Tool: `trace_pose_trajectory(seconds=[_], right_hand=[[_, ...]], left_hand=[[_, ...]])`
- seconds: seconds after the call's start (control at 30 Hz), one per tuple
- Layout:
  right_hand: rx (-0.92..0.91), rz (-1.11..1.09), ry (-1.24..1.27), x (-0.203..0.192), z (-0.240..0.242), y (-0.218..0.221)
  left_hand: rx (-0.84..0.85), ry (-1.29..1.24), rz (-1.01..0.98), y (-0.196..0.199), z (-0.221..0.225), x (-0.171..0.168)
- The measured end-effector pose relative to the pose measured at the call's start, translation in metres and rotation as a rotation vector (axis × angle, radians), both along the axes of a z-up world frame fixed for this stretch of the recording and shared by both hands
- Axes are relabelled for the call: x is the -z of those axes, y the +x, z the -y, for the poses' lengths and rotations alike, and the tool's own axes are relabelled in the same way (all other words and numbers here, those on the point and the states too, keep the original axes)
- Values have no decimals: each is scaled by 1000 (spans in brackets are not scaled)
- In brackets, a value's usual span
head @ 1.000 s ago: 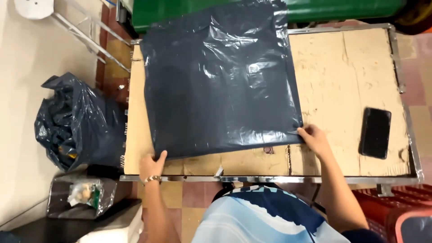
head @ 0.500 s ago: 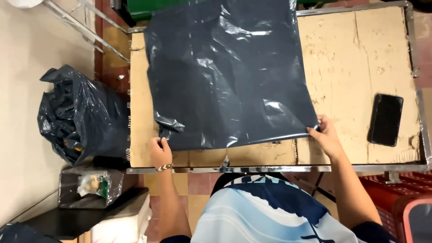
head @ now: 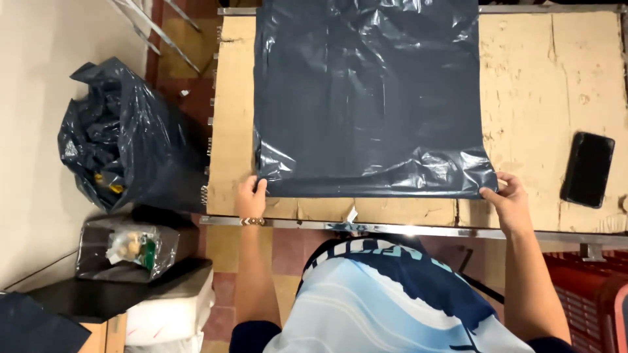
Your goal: Fold plastic bags neatly and place them into a collection basket
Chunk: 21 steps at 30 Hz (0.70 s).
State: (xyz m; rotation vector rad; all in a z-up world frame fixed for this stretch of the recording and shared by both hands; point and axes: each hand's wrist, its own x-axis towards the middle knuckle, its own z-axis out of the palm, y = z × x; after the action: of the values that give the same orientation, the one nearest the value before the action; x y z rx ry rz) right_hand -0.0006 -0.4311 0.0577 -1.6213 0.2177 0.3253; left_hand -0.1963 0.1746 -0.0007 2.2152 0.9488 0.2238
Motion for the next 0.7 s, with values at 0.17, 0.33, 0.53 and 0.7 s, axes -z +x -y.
trace_pose_trajectory(seconds=[0.17,0.33,0.53,0.7], right_hand=[[-105,-206,-186,-7,-10,10],[-27,-71,-232,-25,-9,0],[-55,-98,-636,-82,-50,-33],[-119,677,-1287,14,-65,-40]], left_hand=[[-7,-217,-207,18,14,-45],[39,219,40,13,4,24],[-139,289,-43,-10,25,13],[77,843,183,10,72,13]])
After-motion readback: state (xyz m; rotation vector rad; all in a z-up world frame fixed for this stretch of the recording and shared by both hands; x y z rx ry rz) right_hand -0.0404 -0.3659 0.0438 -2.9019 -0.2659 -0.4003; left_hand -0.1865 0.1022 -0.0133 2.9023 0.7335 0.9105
